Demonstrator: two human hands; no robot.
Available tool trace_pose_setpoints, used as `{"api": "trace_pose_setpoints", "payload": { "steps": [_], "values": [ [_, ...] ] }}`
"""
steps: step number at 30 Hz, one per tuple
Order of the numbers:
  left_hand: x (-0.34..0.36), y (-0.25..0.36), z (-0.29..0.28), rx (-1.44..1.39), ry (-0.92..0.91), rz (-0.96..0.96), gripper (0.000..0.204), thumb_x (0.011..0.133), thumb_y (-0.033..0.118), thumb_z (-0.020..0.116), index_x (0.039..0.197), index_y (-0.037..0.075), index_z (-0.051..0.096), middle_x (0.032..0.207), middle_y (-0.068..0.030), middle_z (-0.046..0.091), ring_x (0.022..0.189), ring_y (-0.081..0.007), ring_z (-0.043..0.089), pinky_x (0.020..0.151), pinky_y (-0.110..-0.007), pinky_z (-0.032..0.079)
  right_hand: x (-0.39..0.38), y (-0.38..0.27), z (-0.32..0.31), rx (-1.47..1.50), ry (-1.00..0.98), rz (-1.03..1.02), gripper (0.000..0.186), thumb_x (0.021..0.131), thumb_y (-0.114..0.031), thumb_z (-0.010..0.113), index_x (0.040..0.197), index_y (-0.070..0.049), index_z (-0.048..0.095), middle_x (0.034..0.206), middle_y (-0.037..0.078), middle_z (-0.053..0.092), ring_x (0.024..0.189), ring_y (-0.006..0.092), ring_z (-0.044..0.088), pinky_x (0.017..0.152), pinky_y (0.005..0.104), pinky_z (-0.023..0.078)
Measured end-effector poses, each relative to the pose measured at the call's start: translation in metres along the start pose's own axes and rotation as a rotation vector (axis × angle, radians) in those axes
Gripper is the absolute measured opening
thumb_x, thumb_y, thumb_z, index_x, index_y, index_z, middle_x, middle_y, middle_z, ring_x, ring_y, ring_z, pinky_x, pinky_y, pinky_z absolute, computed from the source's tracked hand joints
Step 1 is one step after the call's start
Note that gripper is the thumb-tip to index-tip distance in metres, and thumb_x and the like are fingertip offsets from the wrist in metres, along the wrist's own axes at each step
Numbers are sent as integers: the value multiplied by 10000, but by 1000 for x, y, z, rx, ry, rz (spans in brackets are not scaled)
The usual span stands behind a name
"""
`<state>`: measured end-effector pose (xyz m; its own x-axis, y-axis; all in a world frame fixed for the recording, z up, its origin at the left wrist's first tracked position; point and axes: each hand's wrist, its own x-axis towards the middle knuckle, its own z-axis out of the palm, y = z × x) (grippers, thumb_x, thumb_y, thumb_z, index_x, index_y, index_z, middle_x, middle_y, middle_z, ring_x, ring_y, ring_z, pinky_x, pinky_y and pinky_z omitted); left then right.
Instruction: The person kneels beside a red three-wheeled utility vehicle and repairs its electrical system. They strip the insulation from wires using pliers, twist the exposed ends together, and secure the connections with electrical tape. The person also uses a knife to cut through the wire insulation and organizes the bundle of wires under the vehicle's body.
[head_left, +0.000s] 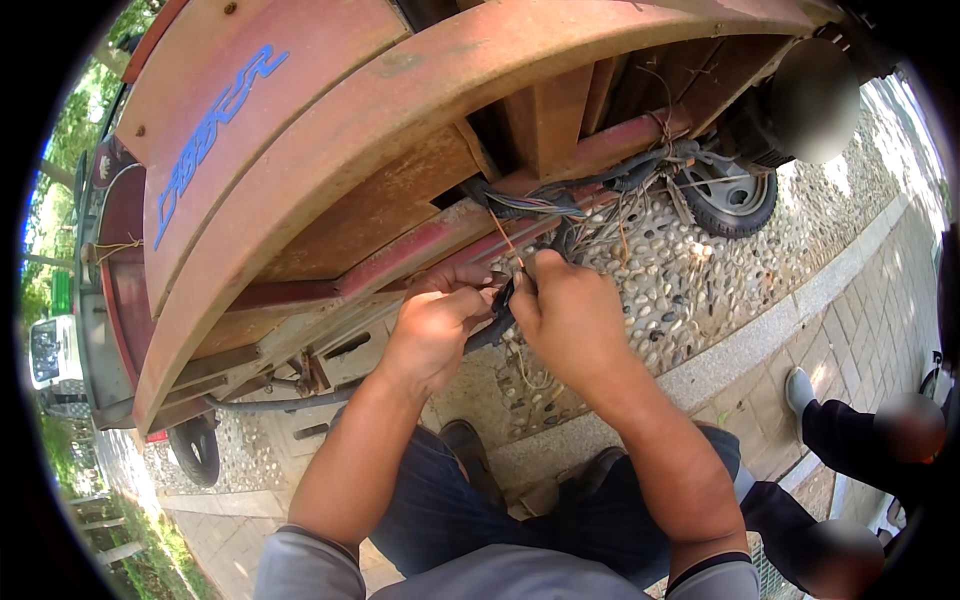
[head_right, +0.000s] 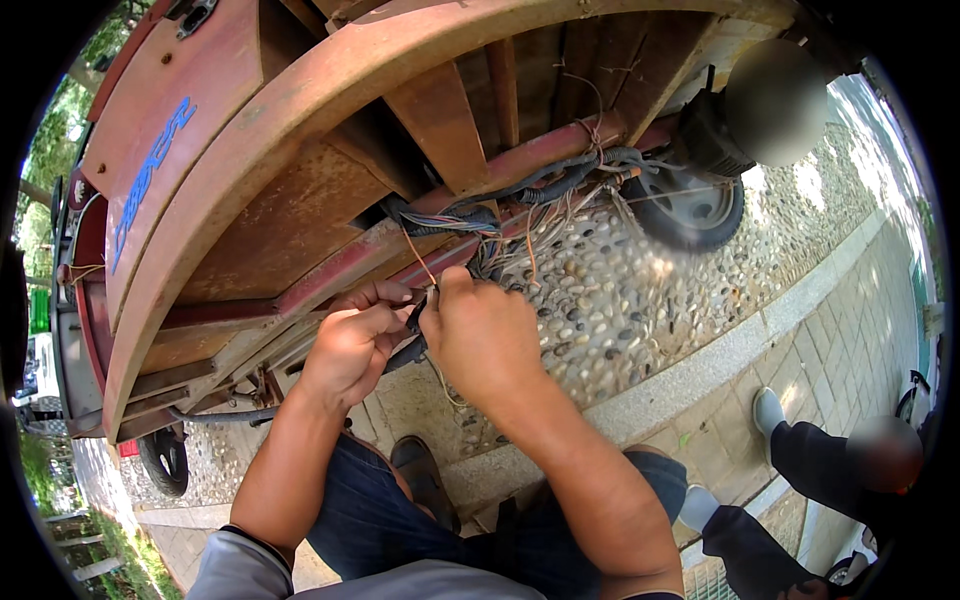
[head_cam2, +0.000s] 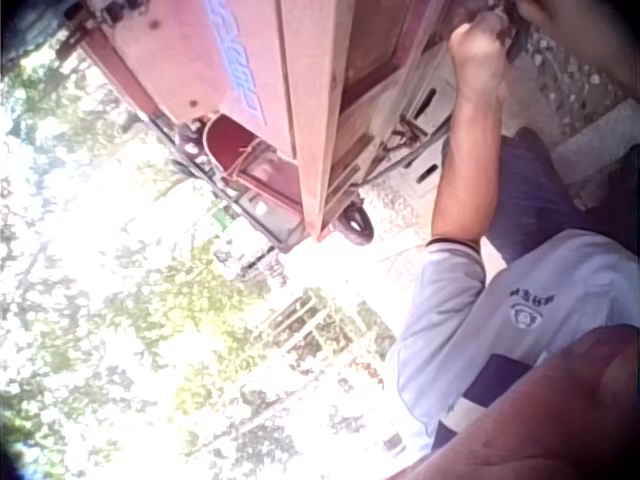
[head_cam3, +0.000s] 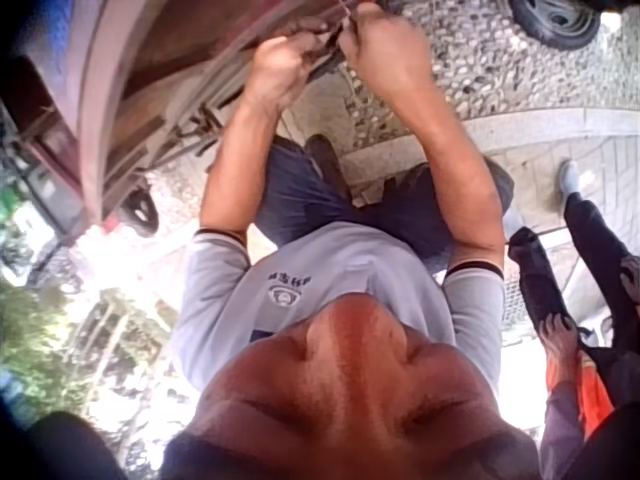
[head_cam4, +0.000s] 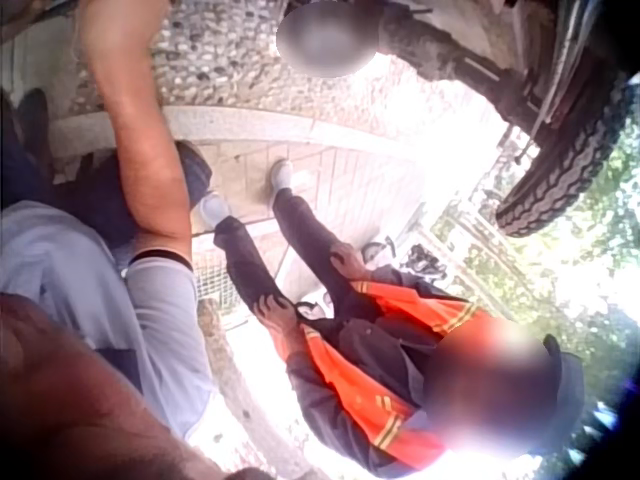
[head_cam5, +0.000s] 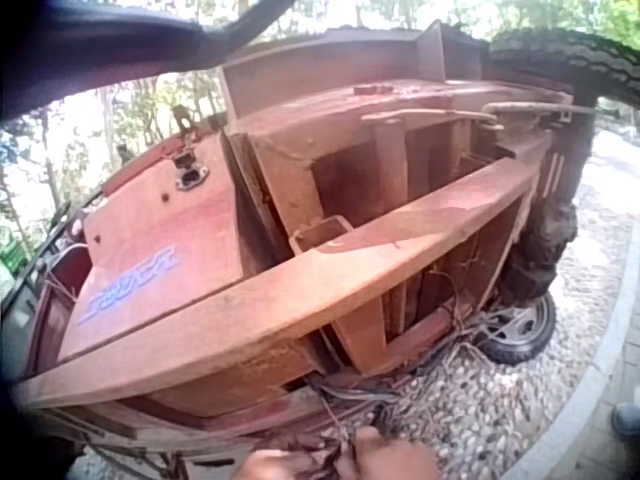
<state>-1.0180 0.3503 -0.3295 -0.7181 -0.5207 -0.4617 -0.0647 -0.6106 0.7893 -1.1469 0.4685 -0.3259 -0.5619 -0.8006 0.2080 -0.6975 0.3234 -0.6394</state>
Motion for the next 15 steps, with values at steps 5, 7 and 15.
{"api": "trace_pose_setpoints", "payload": {
  "steps": [5,7,15],
  "values": [
    [2,-3,3,7,81,11,178,888,-68,517,1040,-2,582,1049,-104,632,995,-208,615,969,-375,506,-4,-4,-2,-91,-82,34,230,902,-194,673,883,10,568,715,223,688,670,413,699,618,517,558],
    [0,0,6,-1,73,22,173,886,-61,516,1036,0,576,1030,-99,620,975,-208,620,952,-384,516,-4,2,-3,98,-43,32,200,910,-160,652,926,27,584,725,208,700,670,379,712,635,482,563],
    [-6,2,9,-11,73,58,124,929,26,567,1052,8,559,984,-72,604,920,-177,623,887,-363,526,3,7,-26,659,-283,254,310,917,-19,491,1166,43,663,722,157,703,684,226,710,674,357,550]
  ]
}}
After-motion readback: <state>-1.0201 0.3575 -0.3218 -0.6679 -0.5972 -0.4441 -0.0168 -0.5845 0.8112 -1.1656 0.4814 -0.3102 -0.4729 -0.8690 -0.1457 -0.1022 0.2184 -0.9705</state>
